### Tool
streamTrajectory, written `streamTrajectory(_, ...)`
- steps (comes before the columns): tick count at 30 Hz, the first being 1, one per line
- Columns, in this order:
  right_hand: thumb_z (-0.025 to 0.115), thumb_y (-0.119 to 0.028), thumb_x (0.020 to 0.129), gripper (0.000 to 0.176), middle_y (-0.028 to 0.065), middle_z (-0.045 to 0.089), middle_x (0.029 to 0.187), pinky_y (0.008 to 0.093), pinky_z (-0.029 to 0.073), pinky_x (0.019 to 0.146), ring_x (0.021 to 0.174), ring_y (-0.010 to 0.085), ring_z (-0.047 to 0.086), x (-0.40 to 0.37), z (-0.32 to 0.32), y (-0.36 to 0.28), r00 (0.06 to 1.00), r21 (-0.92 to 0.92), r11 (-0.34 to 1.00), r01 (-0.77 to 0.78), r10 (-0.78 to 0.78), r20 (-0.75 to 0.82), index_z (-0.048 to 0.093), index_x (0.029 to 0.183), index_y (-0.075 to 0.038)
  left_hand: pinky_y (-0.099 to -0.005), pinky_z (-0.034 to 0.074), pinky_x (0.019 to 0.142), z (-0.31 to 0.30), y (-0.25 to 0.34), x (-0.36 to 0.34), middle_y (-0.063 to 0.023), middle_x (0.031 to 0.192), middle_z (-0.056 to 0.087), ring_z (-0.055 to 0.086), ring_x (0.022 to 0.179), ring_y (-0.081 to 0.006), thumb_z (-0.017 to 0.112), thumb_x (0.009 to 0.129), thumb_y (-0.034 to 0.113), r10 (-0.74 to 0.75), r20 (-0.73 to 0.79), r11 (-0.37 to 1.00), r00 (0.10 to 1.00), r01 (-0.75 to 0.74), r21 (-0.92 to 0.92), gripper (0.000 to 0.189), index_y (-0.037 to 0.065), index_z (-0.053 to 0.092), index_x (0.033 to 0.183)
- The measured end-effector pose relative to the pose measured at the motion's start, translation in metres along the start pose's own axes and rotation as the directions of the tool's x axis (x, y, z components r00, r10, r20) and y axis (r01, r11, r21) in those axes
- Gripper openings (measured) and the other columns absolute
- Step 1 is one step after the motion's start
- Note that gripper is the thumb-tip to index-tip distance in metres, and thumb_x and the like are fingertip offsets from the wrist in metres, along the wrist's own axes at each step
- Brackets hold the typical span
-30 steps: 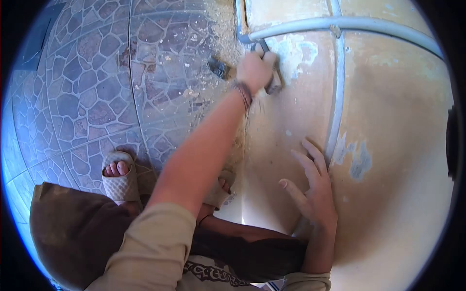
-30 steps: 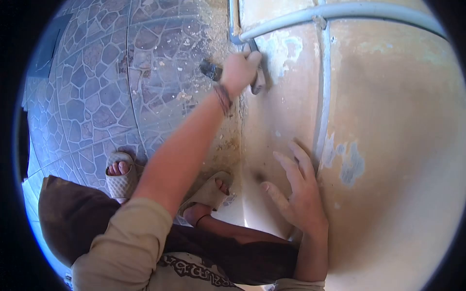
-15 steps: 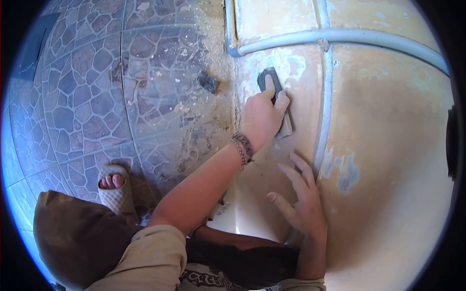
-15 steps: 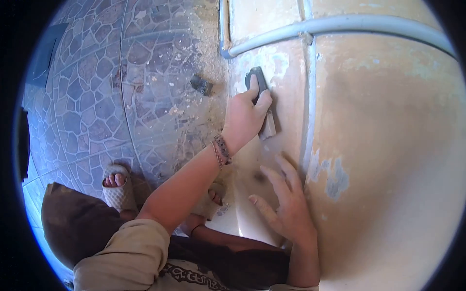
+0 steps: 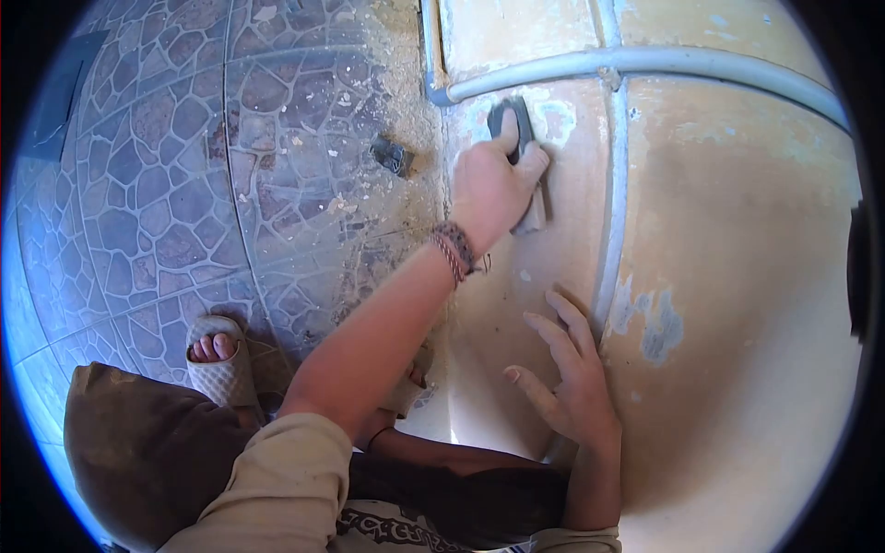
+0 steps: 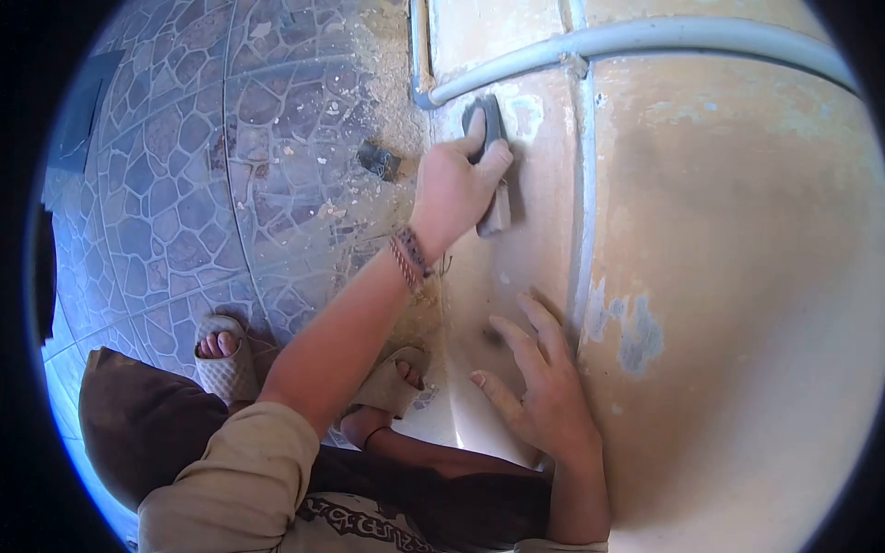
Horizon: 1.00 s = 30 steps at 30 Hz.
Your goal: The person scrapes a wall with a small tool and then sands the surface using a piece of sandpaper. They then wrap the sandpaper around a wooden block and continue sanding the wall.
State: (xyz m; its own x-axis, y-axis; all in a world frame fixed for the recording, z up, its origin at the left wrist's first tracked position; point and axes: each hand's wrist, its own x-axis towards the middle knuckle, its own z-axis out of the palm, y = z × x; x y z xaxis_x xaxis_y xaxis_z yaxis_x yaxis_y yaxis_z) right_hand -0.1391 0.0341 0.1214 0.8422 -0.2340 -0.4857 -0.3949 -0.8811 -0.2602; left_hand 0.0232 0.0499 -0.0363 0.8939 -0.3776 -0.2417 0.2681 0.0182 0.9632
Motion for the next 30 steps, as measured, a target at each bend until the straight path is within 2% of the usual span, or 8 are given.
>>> streamTrajectory(6, 0.075, -0.023, 0.083, 0.053, 0.0265, 0.041, 0.141, 0.0451, 0.041, 0.104, 0.131, 0.0424, 0.041, -0.002, 0.0, 0.002, 0.999, -0.005, 1.0, 0.022, -0.022, -0.026, 0.055, 0.127, -0.002, -0.0363, 0.051, 0.058, 0.0, -0.011, 0.01, -0.0273, 0.062, 0.06, 0.068, 0.06, -0.0255, 0.063, 0.086, 0.035, 0.024, 0.051, 0.998, 0.998, -0.026, 0.051, 0.052, -0.009, 0.062, 0.113)
streamTrajectory(7, 0.075, -0.023, 0.083, 0.053, 0.0265, 0.041, 0.141, 0.0451, 0.041, 0.104, 0.131, 0.0425, 0.041, -0.005, 0.002, 0.001, 1.0, -0.01, 1.0, 0.016, -0.016, -0.02, 0.055, 0.127, -0.002, -0.037, 0.05, 0.056, -0.009, -0.018, 0.023, -0.0265, 0.061, 0.06, 0.067, 0.058, -0.0257, 0.062, 0.087, 0.033, 0.004, 0.093, 0.997, 0.996, 0.003, -0.073, 0.052, -0.009, 0.06, 0.118)
streamTrajectory(12, 0.075, -0.024, 0.083, 0.054, 0.0264, 0.041, 0.141, 0.0451, 0.042, 0.103, 0.131, 0.0428, 0.042, -0.003, -0.004, -0.003, 0.999, -0.018, 0.999, 0.038, -0.039, -0.033, 0.055, 0.128, -0.004, -0.0466, 0.05, 0.062, 0.027, -0.021, -0.036, -0.0277, 0.069, 0.063, 0.066, 0.068, -0.0408, 0.054, 0.094, 0.033, 0.161, -0.118, 0.979, 0.98, -0.143, 0.147, 0.049, -0.007, 0.058, 0.121)
streamTrajectory(15, 0.076, -0.024, 0.082, 0.054, 0.0263, 0.041, 0.14, 0.0449, 0.042, 0.103, 0.131, 0.0428, 0.042, -0.004, -0.002, -0.001, 1.0, -0.003, 1.0, 0.008, -0.008, -0.025, 0.055, 0.128, -0.003, -0.05, 0.049, 0.066, 0.033, -0.021, -0.028, -0.0294, 0.074, 0.063, 0.064, 0.073, -0.0435, 0.049, 0.096, 0.034, 0.048, -0.114, 0.98, 0.992, -0.025, 0.198, 0.045, -0.006, 0.064, 0.111)
streamTrajectory(17, 0.075, -0.024, 0.083, 0.053, 0.0262, 0.041, 0.14, 0.0446, 0.042, 0.103, 0.131, 0.0426, 0.042, -0.008, 0.002, 0.0, 1.0, -0.009, 1.0, -0.004, 0.004, -0.009, 0.055, 0.127, -0.003, -0.0523, 0.049, 0.069, 0.019, -0.024, 0.019, -0.0317, 0.078, 0.062, 0.063, 0.076, -0.0465, 0.046, 0.096, 0.037, 0.002, -0.091, 0.993, 0.996, 0.009, 0.119, 0.047, -0.004, 0.066, 0.089)
streamTrajectory(21, 0.075, -0.024, 0.083, 0.052, 0.0261, 0.042, 0.14, 0.0442, 0.042, 0.103, 0.13, 0.0423, 0.042, -0.013, -0.001, 0.007, 0.995, -0.094, 0.99, 0.102, -0.103, 0.001, 0.055, 0.126, -0.003, -0.0525, 0.051, 0.075, 0.026, 0.012, -0.025, -0.0313, 0.08, 0.064, 0.063, 0.078, -0.0473, 0.043, 0.095, 0.04, -0.047, -0.04, 0.988, 0.998, 0.052, 0.146, 0.049, -0.002, 0.067, 0.087)
streamTrajectory(27, 0.075, -0.024, 0.083, 0.051, 0.0271, 0.042, 0.139, 0.045, 0.04, 0.105, 0.131, 0.0428, 0.041, -0.011, -0.003, -0.003, 0.999, 0.001, 0.999, -0.043, 0.042, 0.029, 0.056, 0.124, 0.0, -0.0515, 0.051, 0.074, 0.017, 0.004, 0.028, -0.0312, 0.077, 0.064, 0.064, 0.077, -0.0466, 0.045, 0.092, 0.036, -0.181, -0.054, 0.983, 0.982, 0.182, 0.012, 0.047, -0.006, 0.067, 0.086)
streamTrajectory(30, 0.074, -0.024, 0.083, 0.051, 0.0272, 0.042, 0.139, 0.045, 0.041, 0.104, 0.131, 0.0425, 0.042, -0.013, -0.001, 0.002, 0.999, -0.051, 0.998, 0.047, -0.046, 0.022, 0.055, 0.125, -0.001, -0.0514, 0.051, 0.076, 0.029, 0.016, -0.007, -0.0321, 0.078, 0.064, 0.064, 0.079, -0.0471, 0.046, 0.093, 0.039, -0.136, -0.117, 0.989, 0.984, 0.142, 0.045, 0.05, -0.006, 0.066, 0.084)
